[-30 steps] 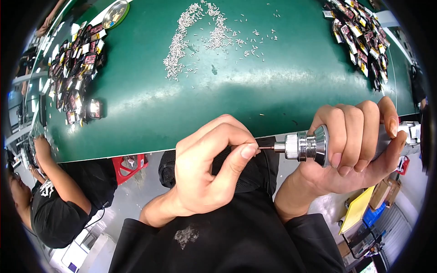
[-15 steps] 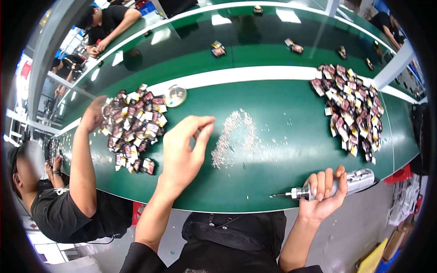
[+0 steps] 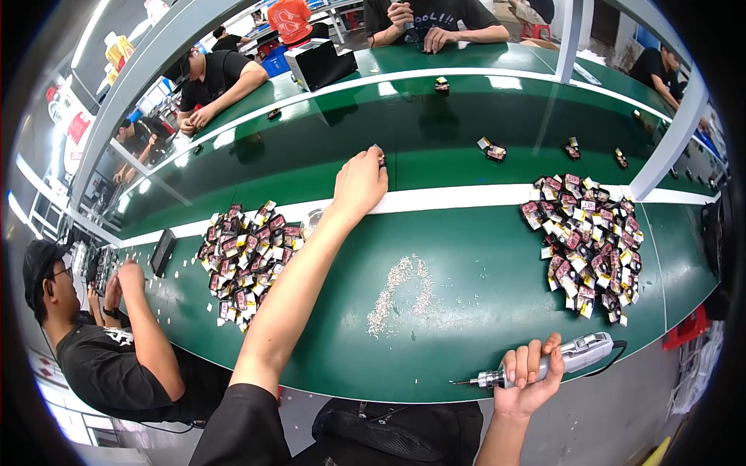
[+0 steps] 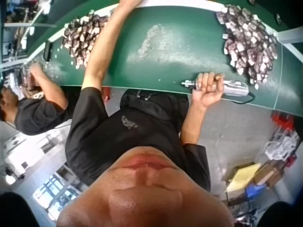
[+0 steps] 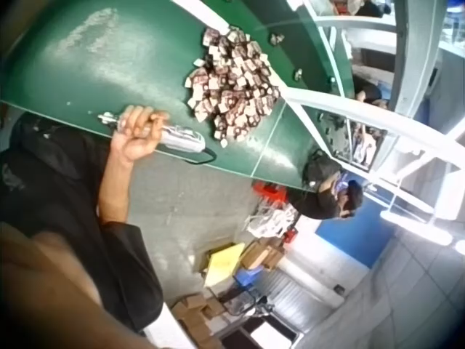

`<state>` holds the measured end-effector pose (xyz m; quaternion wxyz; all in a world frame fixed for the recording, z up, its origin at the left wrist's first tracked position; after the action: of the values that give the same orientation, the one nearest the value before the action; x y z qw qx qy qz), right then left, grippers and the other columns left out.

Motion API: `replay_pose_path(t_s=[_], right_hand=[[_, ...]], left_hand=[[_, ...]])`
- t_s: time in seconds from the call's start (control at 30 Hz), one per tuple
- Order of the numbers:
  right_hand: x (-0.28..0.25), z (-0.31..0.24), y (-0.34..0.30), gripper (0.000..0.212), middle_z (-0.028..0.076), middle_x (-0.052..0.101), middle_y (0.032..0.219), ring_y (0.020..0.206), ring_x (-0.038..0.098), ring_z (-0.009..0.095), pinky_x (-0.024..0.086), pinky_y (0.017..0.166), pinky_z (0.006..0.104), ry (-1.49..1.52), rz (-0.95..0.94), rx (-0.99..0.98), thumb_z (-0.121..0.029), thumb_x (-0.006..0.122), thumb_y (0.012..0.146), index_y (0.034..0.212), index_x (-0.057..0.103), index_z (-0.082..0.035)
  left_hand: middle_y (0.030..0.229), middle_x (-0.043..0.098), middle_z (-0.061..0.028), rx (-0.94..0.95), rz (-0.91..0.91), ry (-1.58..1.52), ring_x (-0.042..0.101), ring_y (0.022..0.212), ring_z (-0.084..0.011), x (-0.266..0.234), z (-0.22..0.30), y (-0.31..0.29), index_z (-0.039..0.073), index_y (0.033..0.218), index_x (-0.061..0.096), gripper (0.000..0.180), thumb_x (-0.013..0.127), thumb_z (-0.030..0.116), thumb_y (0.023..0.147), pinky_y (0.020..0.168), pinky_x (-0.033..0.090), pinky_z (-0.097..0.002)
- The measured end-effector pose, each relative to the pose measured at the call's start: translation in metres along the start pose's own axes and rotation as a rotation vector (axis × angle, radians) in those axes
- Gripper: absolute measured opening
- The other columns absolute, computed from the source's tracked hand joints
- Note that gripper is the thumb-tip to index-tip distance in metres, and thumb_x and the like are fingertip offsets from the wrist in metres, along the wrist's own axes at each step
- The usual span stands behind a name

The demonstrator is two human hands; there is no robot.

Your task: Assembling small electronic components using an electric screwdriver on a production line.

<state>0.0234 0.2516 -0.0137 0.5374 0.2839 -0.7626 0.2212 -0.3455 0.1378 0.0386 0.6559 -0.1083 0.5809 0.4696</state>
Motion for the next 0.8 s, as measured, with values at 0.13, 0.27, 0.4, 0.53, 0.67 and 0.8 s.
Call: replay_pose_path(t_s=[0.13,0.27,0.4,0.53,0.67,0.8], right_hand=[[0.003,0.000,0.003,0.015,-0.001,0.031,0.049,0.037,0.032,0.008,0.035,0.041,0.0252,-0.010,-0.036,0.007,-0.019,0.042,0.097,0.089,0.042,-0.007],[0.003,0.001,0.002,0.014,-0.002,0.032,0.049,0.037,0.032,0.008,0.035,0.041,0.0254,-0.005,-0.034,0.026,-0.019,0.042,0.097,0.088,0.043,-0.008],[0.005,0.001,-0.002,0.014,-0.002,0.032,0.049,0.037,0.031,0.008,0.035,0.041,0.0253,-0.010,-0.035,0.038,-0.019,0.043,0.096,0.088,0.043,-0.008],[0.001,-0.006,-0.008,0.015,-0.001,0.034,0.050,0.038,0.032,0.009,0.036,0.041,0.0265,-0.010,-0.002,0.017,-0.020,0.046,0.094,0.086,0.041,-0.008],[0.000,-0.004,-0.006,0.014,-0.002,0.033,0.050,0.039,0.034,0.008,0.036,0.044,0.0250,-0.008,-0.078,0.045,-0.020,0.044,0.096,0.088,0.043,-0.008],[0.000,-0.008,-0.019,0.015,-0.002,0.035,0.050,0.038,0.034,0.009,0.037,0.044,0.0264,-0.029,-0.136,0.101,-0.022,0.044,0.095,0.087,0.042,-0.009]], left_hand=[[0.095,0.060,-0.0188,-0.059,-0.055,0.227,0.058,0.093,-0.0350,0.001,-0.009,0.004,0.001,0.115,0.052,0.040,0.062,0.019,0.080,0.083,0.047,-0.0428],[0.098,0.058,-0.0217,0.055,-0.031,0.205,0.055,0.097,-0.0356,0.002,-0.020,0.008,-0.002,0.117,0.050,0.049,0.068,0.021,0.077,0.082,0.048,-0.0437],[0.102,0.060,-0.0189,0.189,-0.080,0.195,0.055,0.098,-0.0355,0.002,-0.030,0.014,-0.002,0.114,0.053,0.036,0.062,0.011,0.081,0.088,0.044,-0.0415],[0.110,0.060,-0.0168,0.285,-0.097,0.050,0.054,0.100,-0.0343,-0.012,0.000,0.002,-0.004,0.110,0.057,0.030,0.059,0.008,0.083,0.089,0.044,-0.0405],[0.113,0.058,-0.0164,0.533,-0.170,-0.158,0.054,0.100,-0.0337,-0.026,0.097,-0.072,-0.004,0.111,0.056,0.032,0.060,0.001,0.080,0.088,0.045,-0.0395],[0.119,0.054,-0.0169,0.721,-0.329,-0.243,0.054,0.103,-0.0337,-0.038,0.173,-0.175,-0.005,0.115,0.056,0.045,0.062,-0.003,0.070,0.085,0.048,-0.0398]])
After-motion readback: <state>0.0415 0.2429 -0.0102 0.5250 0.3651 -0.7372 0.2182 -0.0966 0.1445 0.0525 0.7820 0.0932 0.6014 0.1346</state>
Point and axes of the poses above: each hand's wrist, its own y-axis towards the middle knuckle, its own x-axis out of the palm, z = x × y, the point moved 7 cm from there along y, towards the middle knuckle
